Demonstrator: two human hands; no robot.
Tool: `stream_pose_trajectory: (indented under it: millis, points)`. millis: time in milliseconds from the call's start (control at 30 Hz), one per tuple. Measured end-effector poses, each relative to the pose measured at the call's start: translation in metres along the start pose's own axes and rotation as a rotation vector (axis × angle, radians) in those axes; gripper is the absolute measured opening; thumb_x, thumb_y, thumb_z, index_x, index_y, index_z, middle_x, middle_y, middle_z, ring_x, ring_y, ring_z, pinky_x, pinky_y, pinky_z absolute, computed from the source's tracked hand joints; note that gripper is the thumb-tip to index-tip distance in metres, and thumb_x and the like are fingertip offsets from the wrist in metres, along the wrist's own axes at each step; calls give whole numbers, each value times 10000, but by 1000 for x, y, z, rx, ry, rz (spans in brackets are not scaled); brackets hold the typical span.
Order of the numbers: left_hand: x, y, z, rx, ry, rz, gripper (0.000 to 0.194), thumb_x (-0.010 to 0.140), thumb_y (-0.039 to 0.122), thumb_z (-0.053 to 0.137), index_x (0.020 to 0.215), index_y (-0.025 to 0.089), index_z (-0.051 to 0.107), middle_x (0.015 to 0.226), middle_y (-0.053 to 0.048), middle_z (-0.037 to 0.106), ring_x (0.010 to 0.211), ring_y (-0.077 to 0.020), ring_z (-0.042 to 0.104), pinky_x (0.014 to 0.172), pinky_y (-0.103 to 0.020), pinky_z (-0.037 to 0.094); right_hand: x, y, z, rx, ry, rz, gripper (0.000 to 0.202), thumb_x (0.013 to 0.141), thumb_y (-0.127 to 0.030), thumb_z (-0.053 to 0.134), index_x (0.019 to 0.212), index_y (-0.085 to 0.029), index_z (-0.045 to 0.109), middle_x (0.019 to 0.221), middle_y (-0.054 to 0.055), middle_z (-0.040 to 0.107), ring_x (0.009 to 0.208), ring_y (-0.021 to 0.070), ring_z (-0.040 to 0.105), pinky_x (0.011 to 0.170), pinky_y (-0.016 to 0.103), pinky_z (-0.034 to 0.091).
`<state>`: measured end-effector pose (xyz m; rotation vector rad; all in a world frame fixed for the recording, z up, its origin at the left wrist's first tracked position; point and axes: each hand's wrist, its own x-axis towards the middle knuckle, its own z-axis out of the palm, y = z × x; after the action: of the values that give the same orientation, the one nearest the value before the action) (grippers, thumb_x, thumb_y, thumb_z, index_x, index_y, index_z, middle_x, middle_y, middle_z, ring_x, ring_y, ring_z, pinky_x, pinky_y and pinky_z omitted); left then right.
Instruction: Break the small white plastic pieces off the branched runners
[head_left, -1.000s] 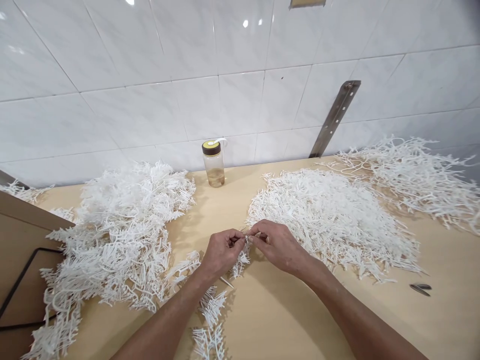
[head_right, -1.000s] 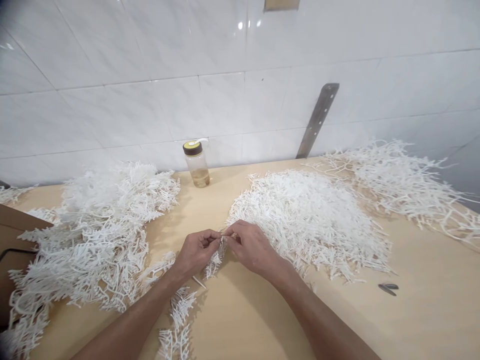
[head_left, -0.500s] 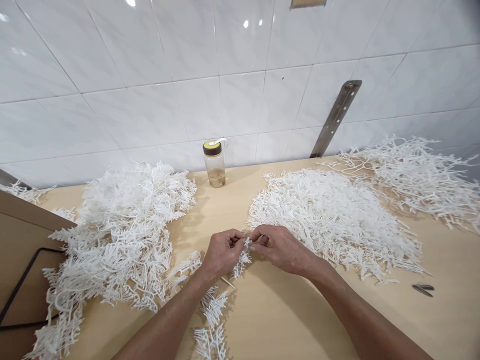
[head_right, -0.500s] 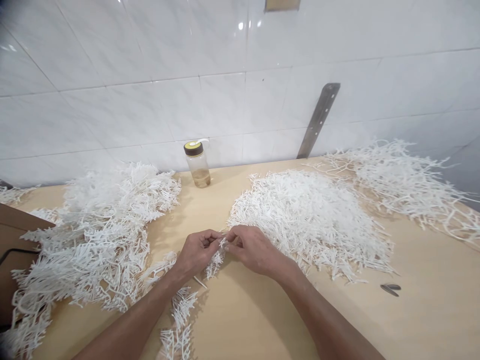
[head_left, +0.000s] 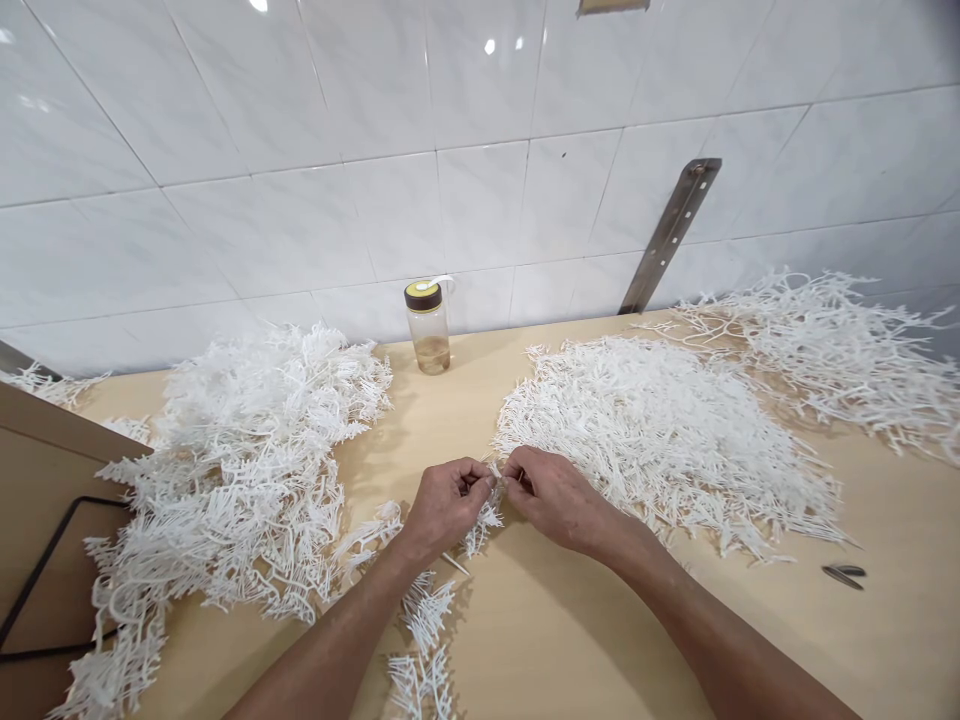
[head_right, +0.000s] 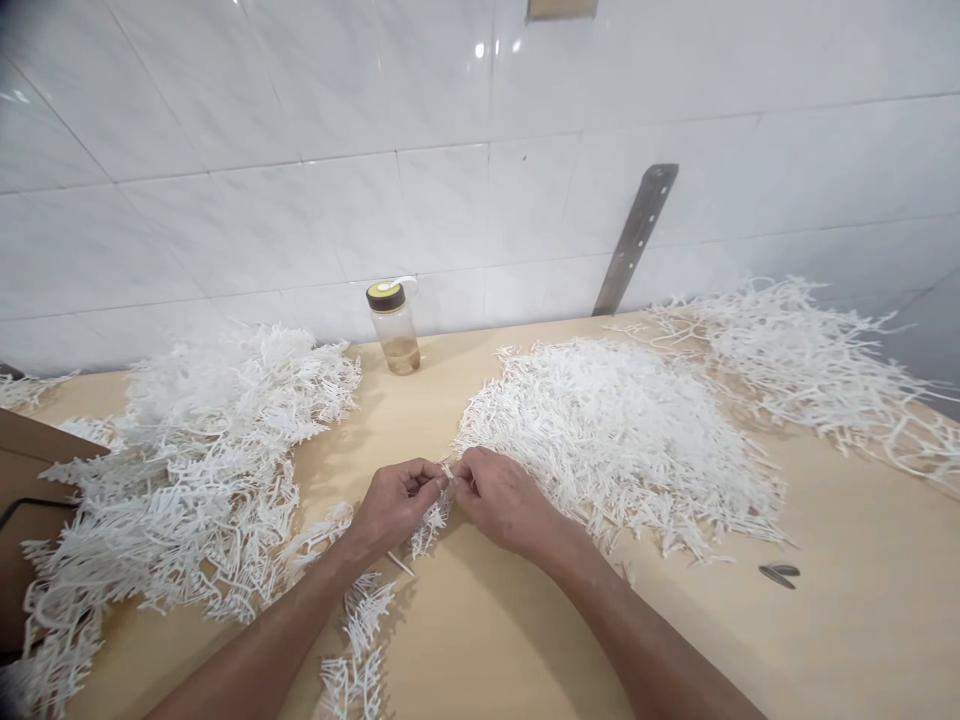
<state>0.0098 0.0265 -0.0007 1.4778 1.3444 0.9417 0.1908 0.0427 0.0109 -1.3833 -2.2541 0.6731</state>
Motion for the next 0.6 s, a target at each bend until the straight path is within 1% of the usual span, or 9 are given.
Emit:
stream_pose_trajectory:
  millis: [133,267,333,367,467,500,533,600]
  points:
    - [0,-3,0,21,-20,43,136,786,243,583,751,148,675,622,10,579,568,-106,480,543,-210,358,3,-6,5,-73,56,63,100,849,-129,472,792,-193,524,753,15,585,636,140,478,579,261,305]
    - [0,-4,0,10,-8,64,131,788,219,569,786,143,675,610,20,552,551,-98,437,522,-207,324,6,-14,7,-15,91,143,106,852,-151,488,757,-197,495,740,9,575,666,148,499,588,249,322]
    - [0,-5,0,-2,2,71,125,782,191,558,795,139,671,622,18,553,556,-96,437,530,-207,328,6,-16,9,-39,99,146,102,857,-145,493,769,-196,494,735,8,572,662,150,501,587,248,321]
    - [0,-5,0,-8,7,72,122,778,176,551,794,138,667,620,18,548,555,-95,436,532,-206,329,6,-17,10,-74,93,124,104,860,-132,489,777,-195,494,739,9,572,650,147,496,582,249,313]
    - [-1,-4,0,-34,9,57,98,761,146,544,763,140,642,589,29,512,538,-90,418,522,-204,320,8,-14,12,-200,70,23,128,874,-102,467,785,-190,494,753,24,574,604,143,477,555,263,280]
    - [-2,-3,0,-50,5,49,83,755,145,551,751,141,634,582,31,504,534,-89,415,518,-204,316,9,-11,12,-223,79,14,137,880,-100,456,784,-189,495,747,29,574,591,144,474,548,268,276]
    - [-3,-2,1,-66,-2,42,68,751,149,562,744,142,629,579,31,502,534,-89,413,513,-203,312,10,-7,11,-232,106,30,146,886,-101,448,779,-188,495,736,34,573,583,147,475,545,271,279]
    - [-4,0,3,-88,-9,28,57,754,174,585,741,143,631,582,28,511,535,-91,419,506,-203,309,14,2,6,-207,205,106,154,893,-105,436,777,-185,499,723,39,578,585,153,493,552,270,310]
